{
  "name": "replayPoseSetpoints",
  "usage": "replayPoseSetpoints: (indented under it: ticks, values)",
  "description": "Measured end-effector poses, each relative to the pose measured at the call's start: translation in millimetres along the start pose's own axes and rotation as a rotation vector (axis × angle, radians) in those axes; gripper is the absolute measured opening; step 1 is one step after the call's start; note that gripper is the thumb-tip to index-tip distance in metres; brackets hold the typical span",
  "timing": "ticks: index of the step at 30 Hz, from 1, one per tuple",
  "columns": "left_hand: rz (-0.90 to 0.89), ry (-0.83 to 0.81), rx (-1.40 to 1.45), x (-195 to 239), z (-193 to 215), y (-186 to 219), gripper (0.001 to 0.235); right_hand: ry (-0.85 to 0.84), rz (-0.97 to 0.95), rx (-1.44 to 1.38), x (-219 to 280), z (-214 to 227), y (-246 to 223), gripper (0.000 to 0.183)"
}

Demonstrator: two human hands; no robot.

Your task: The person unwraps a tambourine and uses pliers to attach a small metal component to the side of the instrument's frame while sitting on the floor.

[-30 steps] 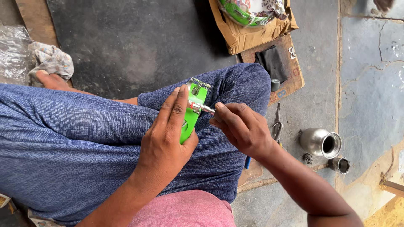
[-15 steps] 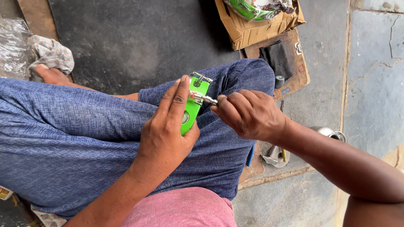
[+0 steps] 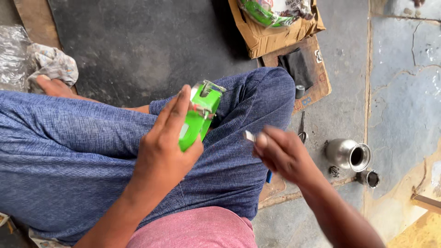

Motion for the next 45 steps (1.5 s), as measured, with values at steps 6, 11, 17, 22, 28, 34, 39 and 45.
replayPoseSetpoints:
  ticks: [6, 11, 17, 22, 28, 34, 39, 45]
  values:
    - [-0.336, 0.077, -0.014, 24, 14, 37, 0.086, -0.418, -0.003, 0.287, 25, -88, 37, 0.042]
    - [-0.557, 0.020, -0.166, 35, 0, 64, 0.077, -0.003, 0.130, -0.571, 27, -47, 46, 0.048]
    - [-0.732, -0.034, -0.399, 51, -19, 69, 0.057, 0.291, 0.313, -1.598, 4, -58, 55, 0.047]
    - [-0.121, 0.399, 0.070, 89, 19, -18, 0.062, 0.321, 0.376, -1.439, 3, -61, 76, 0.051]
    - [0.303, 0.128, 1.913, 68, -76, -83, 0.053, 0.216, 0.323, -1.688, -18, -88, 126, 0.057]
    - [-0.050, 0.086, 2.014, 47, -51, -49, 0.042, 0.150, 0.392, -1.401, -30, -73, 137, 0.064]
    - [-0.141, 0.252, 1.773, 31, -9, -36, 0.047, 0.185, 0.316, -1.077, -39, -43, 79, 0.066]
    - [-0.242, 0.335, 1.517, 18, 29, -5, 0.060, 0.585, 0.364, 0.087, 21, 9, -74, 0.084]
Point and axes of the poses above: each hand's wrist, its own x-axis away from the middle knuckle, its own z-axis out of the back of the hand, y = z × x, the point moved 9 cm from there along -x, towards the middle knuckle, and after that the axes turned 13 degrees about -y, right-handed, at the moved point
